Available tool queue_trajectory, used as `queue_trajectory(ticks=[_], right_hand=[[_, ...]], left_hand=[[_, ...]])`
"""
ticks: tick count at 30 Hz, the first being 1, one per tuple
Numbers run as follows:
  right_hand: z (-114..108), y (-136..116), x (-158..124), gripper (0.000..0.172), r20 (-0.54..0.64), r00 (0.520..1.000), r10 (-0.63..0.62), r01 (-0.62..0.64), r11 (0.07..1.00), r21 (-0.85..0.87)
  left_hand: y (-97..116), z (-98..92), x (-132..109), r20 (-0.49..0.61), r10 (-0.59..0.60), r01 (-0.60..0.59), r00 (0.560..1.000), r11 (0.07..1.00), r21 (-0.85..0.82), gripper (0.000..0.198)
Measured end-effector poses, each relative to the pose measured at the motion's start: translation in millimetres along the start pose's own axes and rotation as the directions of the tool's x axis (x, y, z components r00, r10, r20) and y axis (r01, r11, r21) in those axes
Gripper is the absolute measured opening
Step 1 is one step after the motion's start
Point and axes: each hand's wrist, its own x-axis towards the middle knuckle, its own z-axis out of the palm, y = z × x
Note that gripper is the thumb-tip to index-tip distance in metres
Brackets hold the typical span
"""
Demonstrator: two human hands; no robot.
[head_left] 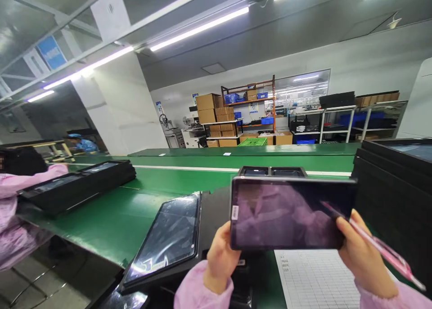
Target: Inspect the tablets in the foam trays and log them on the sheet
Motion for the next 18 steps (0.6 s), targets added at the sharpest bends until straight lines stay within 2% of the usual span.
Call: queue_trajectory(ticks=[1, 3, 5, 6, 8, 9, 10, 11, 13, 14, 15, 16, 18], right_hand=[[-4, -8, 11, 0.027, 0.015, 1.000, 0.008, -0.008, 1.000, -0.014], [-8, -25, 32, 0.030, 0.102, 0.995, 0.019, -0.018, 1.000, -0.012], [-5, -43, 48, 0.033, 0.252, 0.966, 0.057, -0.046, 0.998, -0.047], [-1, -51, 54, 0.033, 0.330, 0.940, 0.089, -0.066, 0.995, -0.081], [13, -66, 64, 0.036, 0.416, 0.896, 0.153, -0.103, 0.985, -0.142], [21, -71, 68, 0.039, 0.388, 0.908, 0.157, -0.104, 0.983, -0.154], [30, -73, 71, 0.042, 0.311, 0.940, 0.140, -0.099, 0.985, -0.143], [40, -74, 74, 0.045, 0.192, 0.975, 0.112, -0.091, 0.989, -0.116], [59, -67, 74, 0.054, -0.042, 0.996, 0.077, -0.078, 0.997, -0.028], [70, -61, 71, 0.058, -0.096, 0.991, 0.096, -0.095, 0.995, 0.017], [80, -53, 66, 0.060, -0.086, 0.987, 0.136, -0.133, 0.990, 0.046], [92, -46, 59, 0.062, -0.021, 0.983, 0.184, -0.183, 0.982, 0.046], [115, -33, 45, 0.058, 0.114, 0.965, 0.236, -0.237, 0.971, -0.007]], left_hand=[[12, 1.4, -5, 0.120, -0.075, 0.070, 0.990, 0.997, 0.042, 0.067], [34, 7.2, -13, 0.289, -0.233, 0.177, 0.929, 0.962, 0.206, 0.084], [48, 15.3, -20, 0.302, -0.376, 0.236, 0.876, 0.880, 0.411, 0.073], [51, 19.2, -23, 0.263, -0.427, 0.255, 0.865, 0.827, 0.501, 0.061], [47, 24.5, -29, 0.138, -0.419, 0.281, 0.897, 0.783, 0.555, 0.044], [41, 25.7, -32, 0.054, -0.375, 0.297, 0.926, 0.808, 0.509, 0.042], [34, 26.1, -35, -0.044, -0.319, 0.307, 0.947, 0.854, 0.419, 0.039], [27, 25.8, -38, -0.151, -0.276, 0.310, 0.949, 0.903, 0.297, 0.038], [13, 24.6, -39, -0.353, -0.253, 0.290, 0.901, 0.955, 0.057, 0.035], [8, 24.0, -38, -0.433, -0.254, 0.271, 0.865, 0.962, -0.024, 0.034], [4, 23.8, -35, -0.496, -0.244, 0.241, 0.834, 0.968, -0.071, 0.033], [2, 23.8, -32, -0.535, -0.226, 0.209, 0.814, 0.973, -0.093, 0.032], [1, 24.1, -22, -0.561, -0.200, 0.165, 0.803, 0.980, -0.113, 0.029]])
